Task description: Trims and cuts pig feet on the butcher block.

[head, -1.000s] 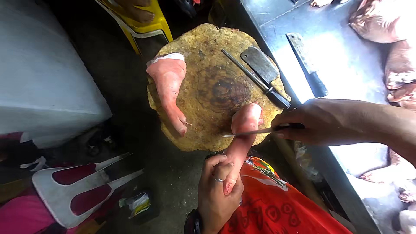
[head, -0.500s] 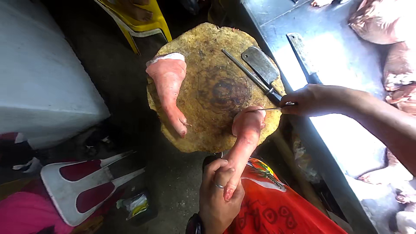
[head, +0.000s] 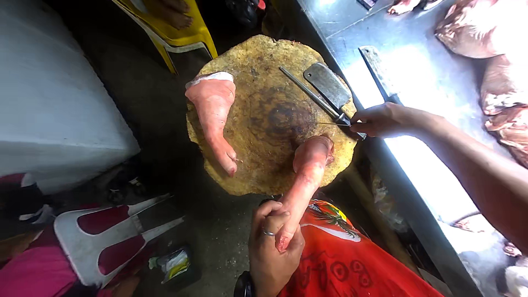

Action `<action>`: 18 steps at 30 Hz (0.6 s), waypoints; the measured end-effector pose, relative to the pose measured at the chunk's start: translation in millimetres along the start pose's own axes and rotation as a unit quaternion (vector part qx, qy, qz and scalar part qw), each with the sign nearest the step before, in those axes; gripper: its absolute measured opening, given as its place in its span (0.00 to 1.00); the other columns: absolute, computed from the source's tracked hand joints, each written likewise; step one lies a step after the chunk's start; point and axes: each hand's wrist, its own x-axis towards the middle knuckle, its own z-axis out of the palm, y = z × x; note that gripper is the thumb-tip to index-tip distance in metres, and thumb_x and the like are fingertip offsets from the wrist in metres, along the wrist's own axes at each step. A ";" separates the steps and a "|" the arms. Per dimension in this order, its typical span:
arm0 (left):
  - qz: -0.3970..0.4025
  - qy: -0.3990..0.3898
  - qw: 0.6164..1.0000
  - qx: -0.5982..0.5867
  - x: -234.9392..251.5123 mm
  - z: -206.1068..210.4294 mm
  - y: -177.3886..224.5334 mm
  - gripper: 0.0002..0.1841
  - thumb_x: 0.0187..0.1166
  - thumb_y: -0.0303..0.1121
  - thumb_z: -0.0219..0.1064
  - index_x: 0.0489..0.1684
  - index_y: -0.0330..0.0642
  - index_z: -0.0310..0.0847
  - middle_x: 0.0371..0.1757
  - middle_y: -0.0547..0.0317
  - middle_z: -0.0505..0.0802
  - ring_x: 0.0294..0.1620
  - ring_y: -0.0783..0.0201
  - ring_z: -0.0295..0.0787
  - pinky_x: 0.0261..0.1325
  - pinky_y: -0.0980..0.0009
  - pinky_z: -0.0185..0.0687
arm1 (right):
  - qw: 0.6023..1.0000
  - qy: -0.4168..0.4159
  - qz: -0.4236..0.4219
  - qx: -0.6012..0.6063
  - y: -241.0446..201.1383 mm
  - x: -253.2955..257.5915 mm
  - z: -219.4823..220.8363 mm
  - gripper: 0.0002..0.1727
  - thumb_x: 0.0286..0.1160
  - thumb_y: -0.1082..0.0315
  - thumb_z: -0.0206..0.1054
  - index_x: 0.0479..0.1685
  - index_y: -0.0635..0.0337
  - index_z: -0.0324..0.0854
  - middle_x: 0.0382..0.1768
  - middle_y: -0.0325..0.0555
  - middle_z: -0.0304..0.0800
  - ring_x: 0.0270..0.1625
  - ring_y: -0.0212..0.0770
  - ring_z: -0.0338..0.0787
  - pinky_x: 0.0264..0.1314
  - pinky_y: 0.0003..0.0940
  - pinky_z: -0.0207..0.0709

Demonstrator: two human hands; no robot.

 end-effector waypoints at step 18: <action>-0.024 0.013 0.999 0.022 31.5 2.3 1.4 0.27 0.59 0.35 0.83 0.56 0.33 0.81 0.64 0.47 0.86 0.63 0.61 0.86 0.60 0.70 0.88 | 0.595 0.186 0.390 0.678 -41.5 -146.4 195.1 0.18 0.90 0.59 0.50 0.67 0.58 0.74 0.34 0.44 0.86 0.24 0.41 0.87 0.26 0.38 0.88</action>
